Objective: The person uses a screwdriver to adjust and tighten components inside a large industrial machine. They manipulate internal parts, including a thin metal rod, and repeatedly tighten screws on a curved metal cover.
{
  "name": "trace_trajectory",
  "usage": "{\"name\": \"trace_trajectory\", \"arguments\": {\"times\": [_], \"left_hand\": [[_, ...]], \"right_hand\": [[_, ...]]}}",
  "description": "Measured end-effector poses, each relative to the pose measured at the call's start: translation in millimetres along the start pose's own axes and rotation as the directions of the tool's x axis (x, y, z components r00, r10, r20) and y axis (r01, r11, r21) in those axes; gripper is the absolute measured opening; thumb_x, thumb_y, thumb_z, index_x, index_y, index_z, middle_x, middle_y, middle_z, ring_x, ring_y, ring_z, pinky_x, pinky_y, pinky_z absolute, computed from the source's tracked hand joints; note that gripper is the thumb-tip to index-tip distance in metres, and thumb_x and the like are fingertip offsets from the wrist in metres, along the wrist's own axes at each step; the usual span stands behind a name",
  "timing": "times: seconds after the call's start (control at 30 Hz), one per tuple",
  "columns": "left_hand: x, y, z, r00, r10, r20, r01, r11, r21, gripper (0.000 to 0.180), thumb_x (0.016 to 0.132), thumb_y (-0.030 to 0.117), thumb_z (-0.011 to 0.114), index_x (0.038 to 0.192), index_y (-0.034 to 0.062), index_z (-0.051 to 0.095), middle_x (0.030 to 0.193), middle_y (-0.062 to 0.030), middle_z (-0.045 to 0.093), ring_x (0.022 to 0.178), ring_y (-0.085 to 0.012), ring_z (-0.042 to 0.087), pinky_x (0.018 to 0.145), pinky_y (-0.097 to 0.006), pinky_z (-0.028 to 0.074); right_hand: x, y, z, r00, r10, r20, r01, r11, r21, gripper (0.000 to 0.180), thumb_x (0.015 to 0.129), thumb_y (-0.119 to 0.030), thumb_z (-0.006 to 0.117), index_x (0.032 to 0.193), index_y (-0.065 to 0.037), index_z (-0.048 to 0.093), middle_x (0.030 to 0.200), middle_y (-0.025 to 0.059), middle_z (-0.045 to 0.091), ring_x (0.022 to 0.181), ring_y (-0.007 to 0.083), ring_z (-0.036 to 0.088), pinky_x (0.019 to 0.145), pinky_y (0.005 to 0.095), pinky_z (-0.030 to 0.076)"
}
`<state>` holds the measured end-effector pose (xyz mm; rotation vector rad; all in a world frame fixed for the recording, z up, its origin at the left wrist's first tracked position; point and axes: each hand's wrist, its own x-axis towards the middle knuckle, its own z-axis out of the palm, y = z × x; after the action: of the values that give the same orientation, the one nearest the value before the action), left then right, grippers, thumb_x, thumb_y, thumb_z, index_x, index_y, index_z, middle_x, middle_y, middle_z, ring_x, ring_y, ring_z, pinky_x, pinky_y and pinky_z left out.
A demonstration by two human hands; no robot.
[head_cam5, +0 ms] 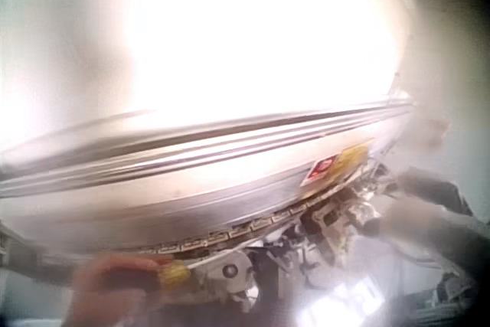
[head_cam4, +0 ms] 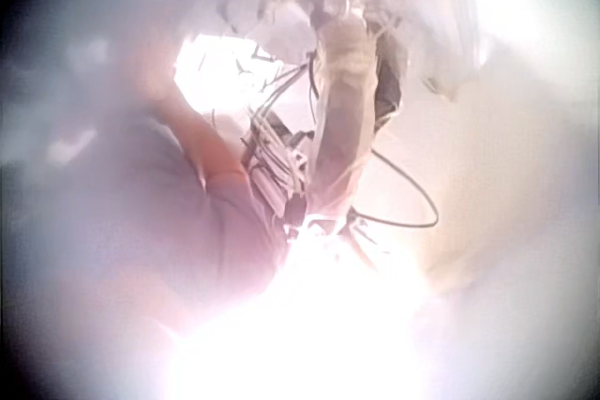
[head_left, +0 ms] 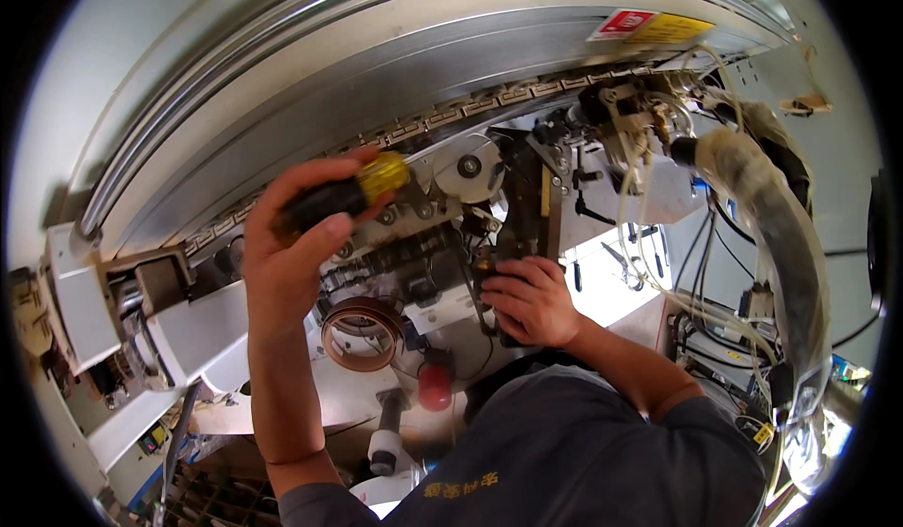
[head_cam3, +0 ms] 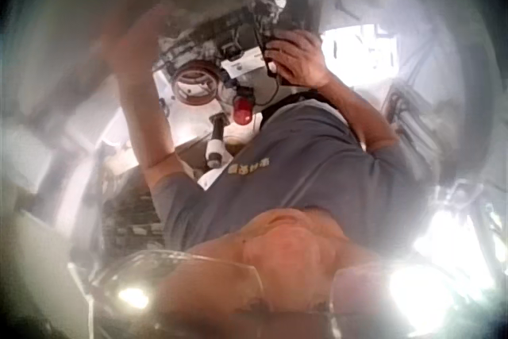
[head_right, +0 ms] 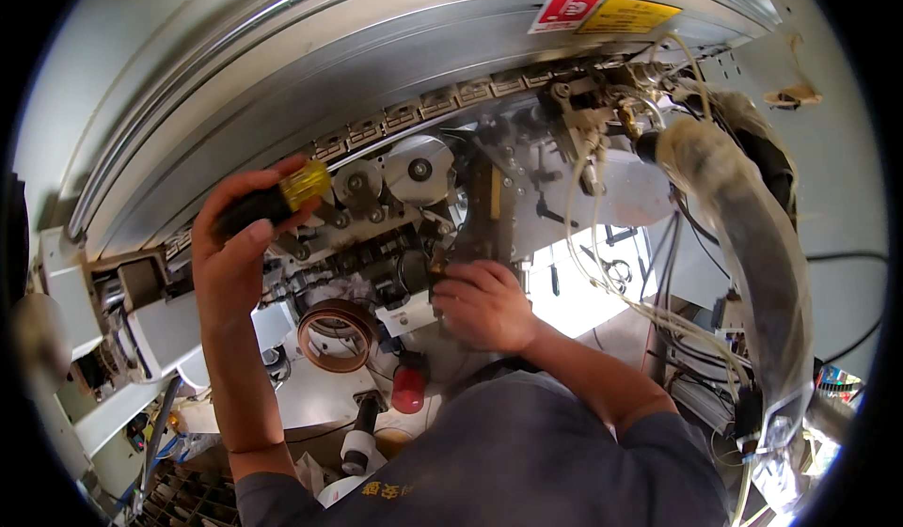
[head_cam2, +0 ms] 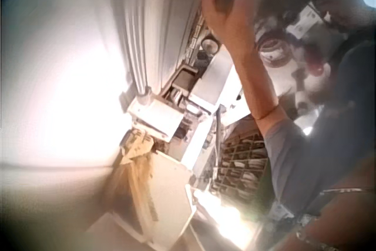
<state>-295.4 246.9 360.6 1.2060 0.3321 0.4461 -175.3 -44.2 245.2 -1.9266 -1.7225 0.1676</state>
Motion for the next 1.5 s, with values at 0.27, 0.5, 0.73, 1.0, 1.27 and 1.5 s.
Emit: {"name": "trace_trajectory", "arguments": {"times": [0.27, 0.5, 0.73, 1.0, 1.27, 1.5], "left_hand": [[52.3, -31.7, 5.7, 0.988, -0.117, 0.103, 0.092, 0.971, 0.221, 0.038, 0.081, -0.002, 0.064, 0.119, 0.0017, 0.059, 0.131, -0.0149, 0.063, 0.120, -0.0214, 0.060, 0.103, -0.034, 0.045], [77.3, -27.1, -6.4, 0.934, -0.171, 0.314, -0.014, 0.859, 0.511, 0.041, 0.076, -0.003, 0.065, 0.117, 0.0076, 0.063, 0.131, -0.0125, 0.064, 0.116, -0.0286, 0.065, 0.099, -0.035, 0.049], [84.7, -0.8, 12.5, 0.897, -0.311, 0.315, -0.206, 0.336, 0.919, 0.048, 0.073, 0.004, 0.074, 0.120, 0.0110, 0.068, 0.126, -0.0088, 0.064, 0.087, -0.0251, 0.069, 0.073, -0.032, 0.056], [101.3, -24.9, 12.2, 0.765, -0.075, 0.640, -0.643, -0.144, 0.752, 0.050, 0.079, 0.013, 0.070, 0.129, 0.0119, 0.067, 0.121, -0.0072, 0.063, 0.102, -0.0256, 0.063, 0.088, -0.039, 0.051], [94.3, -31.7, 3.9, 0.814, -0.064, 0.577, -0.579, -0.037, 0.814, 0.047, 0.086, 0.010, 0.064, 0.132, 0.0146, 0.066, 0.119, -0.0053, 0.065, 0.109, -0.0287, 0.062, 0.092, -0.038, 0.051], [90.8, -62.0, -4.1, 0.788, 0.103, 0.607, -0.605, -0.057, 0.794, 0.051, 0.074, 0.009, 0.067, 0.124, 0.0205, 0.070, 0.116, -0.0045, 0.065, 0.083, -0.0229, 0.064, 0.072, -0.035, 0.056]], "right_hand": [[2.5, 2.9, 0.2, 0.998, 0.008, 0.062, -0.006, 0.999, -0.045, 0.031, 0.073, -0.017, 0.072, 0.104, -0.020, 0.073, 0.112, -0.0065, 0.072, 0.106, 0.0162, 0.063, 0.095, 0.0369, 0.040], [-0.8, 10.9, 1.0, 0.991, -0.021, 0.130, 0.024, 1.000, -0.019, 0.032, 0.074, -0.021, 0.071, 0.106, -0.025, 0.074, 0.113, -0.0100, 0.071, 0.105, 0.0116, 0.062, 0.098, 0.0350, 0.036], [-4.8, 14.6, 0.9, 0.976, -0.093, 0.199, 0.121, 0.983, -0.135, 0.030, 0.076, -0.027, 0.070, 0.106, -0.027, 0.074, 0.113, -0.0118, 0.071, 0.106, 0.0102, 0.061, 0.094, 0.0332, 0.037], [-6.4, 15.2, 5.7, 0.983, -0.095, 0.154, 0.112, 0.988, -0.107, 0.029, 0.074, -0.028, 0.070, 0.103, -0.026, 0.074, 0.107, -0.0118, 0.071, 0.102, 0.0116, 0.060, 0.090, 0.0329, 0.038], [-46.1, 14.6, 35.4, 0.974, -0.194, 0.121, 0.213, 0.962, -0.172, 0.048, 0.094, -0.032, 0.051, 0.139, -0.016, 0.052, 0.144, 0.0041, 0.051, 0.129, 0.0254, 0.049, 0.109, 0.0447, 0.037], [-15.6, 12.5, 13.9, 0.998, -0.034, 0.046, 0.037, 0.998, -0.049, 0.027, 0.072, -0.025, 0.068, 0.098, -0.025, 0.076, 0.107, -0.0061, 0.074, 0.104, 0.0143, 0.064, 0.090, 0.0360, 0.042]]}}
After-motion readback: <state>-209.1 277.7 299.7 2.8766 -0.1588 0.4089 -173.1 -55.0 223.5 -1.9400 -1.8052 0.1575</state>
